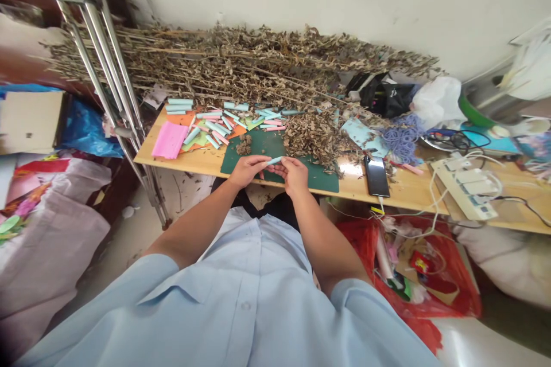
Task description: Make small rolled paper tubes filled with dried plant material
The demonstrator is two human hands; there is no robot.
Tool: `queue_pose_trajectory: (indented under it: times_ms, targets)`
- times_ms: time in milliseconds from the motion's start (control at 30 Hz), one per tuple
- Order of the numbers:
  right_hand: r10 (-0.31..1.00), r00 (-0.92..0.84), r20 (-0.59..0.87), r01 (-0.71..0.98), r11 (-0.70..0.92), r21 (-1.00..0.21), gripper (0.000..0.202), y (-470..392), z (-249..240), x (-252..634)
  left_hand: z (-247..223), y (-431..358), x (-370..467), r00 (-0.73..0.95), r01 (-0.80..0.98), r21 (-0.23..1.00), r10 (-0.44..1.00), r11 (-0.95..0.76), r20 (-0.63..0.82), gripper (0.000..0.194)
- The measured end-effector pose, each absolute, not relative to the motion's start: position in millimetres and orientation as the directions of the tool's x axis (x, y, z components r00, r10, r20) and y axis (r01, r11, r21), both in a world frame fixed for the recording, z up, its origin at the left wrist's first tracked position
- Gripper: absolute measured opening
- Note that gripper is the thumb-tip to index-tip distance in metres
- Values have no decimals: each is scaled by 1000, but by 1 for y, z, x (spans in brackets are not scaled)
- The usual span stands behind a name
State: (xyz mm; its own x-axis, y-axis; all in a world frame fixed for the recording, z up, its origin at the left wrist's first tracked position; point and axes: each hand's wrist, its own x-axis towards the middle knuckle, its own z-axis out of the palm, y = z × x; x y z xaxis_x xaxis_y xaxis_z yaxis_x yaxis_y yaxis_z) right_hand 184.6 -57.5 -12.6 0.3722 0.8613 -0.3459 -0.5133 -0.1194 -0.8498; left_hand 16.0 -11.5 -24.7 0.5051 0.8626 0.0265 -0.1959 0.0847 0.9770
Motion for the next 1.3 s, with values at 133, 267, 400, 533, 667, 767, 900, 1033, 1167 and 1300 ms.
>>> queue_pose_trajectory:
  times_ms: [133,267,400,533,667,767,900,1033,1167,1300]
  targets:
    - [871,363,-331,-505,-115,-855,26,-58,-12,185,-27,-10,17,501,-149,987,865,63,20,40]
    - [882,360,-305,-502,-93,-860,28,-60,-14,187,-21,-11,16,500,-175,981,866,84,15,37]
    - [891,344,-295,-507,-88,-858,28,-62,-16,189,-12,-10,15,546,-231,963,838,142,7,37]
    - [871,390,-299,-500,-73,-863,28,-61,-18,187,-11,-10,17,531,-238,954,847,183,-30,43]
    - [816,505,-281,-493,6,-870,24,-58,-20,185,-16,-13,21,446,-244,956,894,162,-38,49]
    - [784,571,-244,-460,59,-886,25,-56,-21,184,-21,-13,24,386,-246,963,922,114,-11,48]
    - [780,613,-128,-329,104,-939,32,-59,-19,181,-26,-10,27,370,-189,978,929,92,-16,46]
    - [801,585,128,29,137,-990,34,-69,-10,178,-28,-10,28,384,-105,991,923,78,-31,45]
    - [851,425,308,321,176,-931,28,-82,6,182,-28,-14,29,377,-1,1000,926,-4,4,37]
    - [902,357,241,284,141,-948,25,-89,21,183,-30,-14,28,396,12,997,916,-71,60,38]
